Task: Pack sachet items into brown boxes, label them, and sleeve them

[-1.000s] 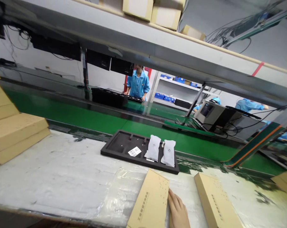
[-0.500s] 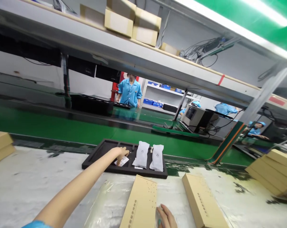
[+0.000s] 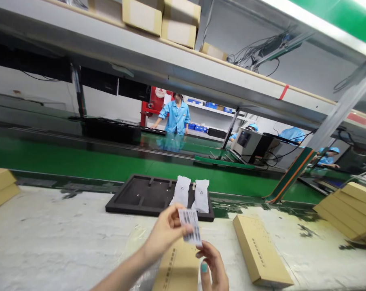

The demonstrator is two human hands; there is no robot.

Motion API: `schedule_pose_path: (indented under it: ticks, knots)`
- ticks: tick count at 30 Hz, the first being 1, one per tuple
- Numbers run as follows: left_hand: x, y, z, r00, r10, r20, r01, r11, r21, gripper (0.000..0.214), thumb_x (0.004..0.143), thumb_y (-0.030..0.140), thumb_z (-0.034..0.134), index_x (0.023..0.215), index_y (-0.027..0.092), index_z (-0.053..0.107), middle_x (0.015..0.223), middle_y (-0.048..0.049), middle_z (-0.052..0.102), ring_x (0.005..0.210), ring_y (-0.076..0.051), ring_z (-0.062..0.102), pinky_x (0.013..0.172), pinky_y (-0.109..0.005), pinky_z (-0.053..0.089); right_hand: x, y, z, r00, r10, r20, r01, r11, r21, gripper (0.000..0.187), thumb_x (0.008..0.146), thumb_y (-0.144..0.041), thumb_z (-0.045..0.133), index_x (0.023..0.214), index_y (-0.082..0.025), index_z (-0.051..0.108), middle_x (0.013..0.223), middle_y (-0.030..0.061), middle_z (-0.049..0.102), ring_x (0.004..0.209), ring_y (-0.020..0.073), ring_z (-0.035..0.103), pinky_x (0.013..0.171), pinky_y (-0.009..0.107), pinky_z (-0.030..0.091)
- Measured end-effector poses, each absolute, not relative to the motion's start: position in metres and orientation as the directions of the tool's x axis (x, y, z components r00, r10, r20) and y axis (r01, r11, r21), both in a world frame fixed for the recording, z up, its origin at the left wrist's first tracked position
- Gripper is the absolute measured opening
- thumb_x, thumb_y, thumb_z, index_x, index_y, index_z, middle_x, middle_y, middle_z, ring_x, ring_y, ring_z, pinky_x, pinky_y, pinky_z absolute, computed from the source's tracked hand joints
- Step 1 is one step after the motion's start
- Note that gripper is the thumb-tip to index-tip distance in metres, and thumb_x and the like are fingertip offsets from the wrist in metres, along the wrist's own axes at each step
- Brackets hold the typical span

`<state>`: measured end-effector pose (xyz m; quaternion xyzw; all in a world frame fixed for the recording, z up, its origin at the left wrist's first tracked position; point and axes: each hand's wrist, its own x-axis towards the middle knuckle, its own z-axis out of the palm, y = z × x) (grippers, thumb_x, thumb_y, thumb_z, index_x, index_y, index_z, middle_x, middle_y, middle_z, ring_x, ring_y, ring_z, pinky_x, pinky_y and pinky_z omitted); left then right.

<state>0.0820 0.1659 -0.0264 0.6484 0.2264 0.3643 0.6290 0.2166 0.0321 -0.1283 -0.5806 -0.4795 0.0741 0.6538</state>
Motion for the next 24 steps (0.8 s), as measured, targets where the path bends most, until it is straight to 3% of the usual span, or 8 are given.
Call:
schedule_pose_path:
  ticks: [3, 6, 10, 12, 18, 24]
  knots:
    - [0.081, 0.112, -0.049, 0.543, 0.834, 0.099, -0.311, 0.091, 0.946, 0.043, 0.076, 0.043, 0.083, 0.090, 0.018, 0.051, 0.084, -0.0050, 0.069, 0.081, -0.019, 0.069, 0.071, -0.026, 0.054, 0.202, 0.034, -0.095, 0.517, 0.656, 0.550, 0.386, 0.396, -0.833, 0.022, 0.099, -0.040, 0.057, 0.090, -0.022, 0.063, 0.081, 0.0036, 0.061, 0.072, 0.0186, 0.055, 0.066, 0.028, 0.044]
    - [0.061, 0.105, -0.062, 0.561, 0.828, 0.021, -0.248, 0.144, 0.958, 0.044, 0.073, 0.038, 0.086, 0.095, 0.018, 0.053, 0.081, -0.0017, 0.068, 0.073, -0.015, 0.065, 0.067, -0.021, 0.050, 0.204, 0.027, -0.081, 0.455, 0.740, 0.495, 0.356, 0.358, -0.863, 0.024, 0.096, -0.037, 0.063, 0.077, -0.021, 0.060, 0.072, 0.0004, 0.057, 0.069, 0.0165, 0.049, 0.066, 0.027, 0.040]
    - [0.036, 0.114, -0.062, 0.673, 0.734, -0.093, -0.005, 0.131, 0.991, 0.065, 0.068, 0.023, 0.087, 0.122, 0.021, 0.053, 0.073, 0.0034, 0.066, 0.065, -0.012, 0.058, 0.058, -0.018, 0.042, 0.213, 0.017, -0.078, 0.302, 0.899, 0.317, 0.326, 0.215, -0.920, 0.031, 0.091, -0.040, 0.068, 0.070, -0.020, 0.057, 0.066, -0.0011, 0.054, 0.066, 0.0153, 0.047, 0.066, 0.028, 0.037]
    - [0.031, 0.112, -0.059, 0.660, 0.739, -0.132, 0.033, 0.147, 0.989, 0.070, 0.065, 0.019, 0.086, 0.127, 0.020, 0.054, 0.068, 0.0053, 0.063, 0.061, -0.012, 0.054, 0.056, -0.019, 0.041, 0.212, 0.016, -0.078, 0.236, 0.936, 0.261, 0.278, 0.193, -0.941, 0.031, 0.090, -0.042, 0.069, 0.071, -0.020, 0.058, 0.066, -0.0008, 0.054, 0.066, 0.0154, 0.047, 0.066, 0.028, 0.037]
    - [0.030, 0.103, -0.069, 0.648, 0.748, -0.144, -0.058, 0.236, 0.970, 0.078, 0.061, 0.017, 0.088, 0.129, 0.017, 0.052, 0.061, 0.0079, 0.057, 0.054, -0.008, 0.046, 0.050, -0.017, 0.035, 0.197, 0.021, -0.089, 0.144, 0.976, 0.165, -0.147, 0.186, -0.971, 0.034, 0.083, -0.050, 0.076, 0.077, -0.019, 0.063, 0.071, 0.0015, 0.057, 0.067, 0.0151, 0.048, 0.062, 0.026, 0.035]
    - [0.023, 0.100, -0.081, 0.660, 0.742, -0.119, -0.145, 0.281, 0.948, 0.089, 0.054, 0.015, 0.092, 0.133, 0.017, 0.052, 0.069, 0.0053, 0.062, 0.061, -0.010, 0.055, 0.055, -0.017, 0.040, 0.185, 0.023, -0.108, 0.124, 0.988, 0.088, -0.300, 0.122, -0.946, 0.045, 0.073, -0.060, 0.082, 0.071, -0.020, 0.062, 0.063, -0.0002, 0.052, 0.058, 0.0131, 0.042, 0.056, 0.025, 0.031]
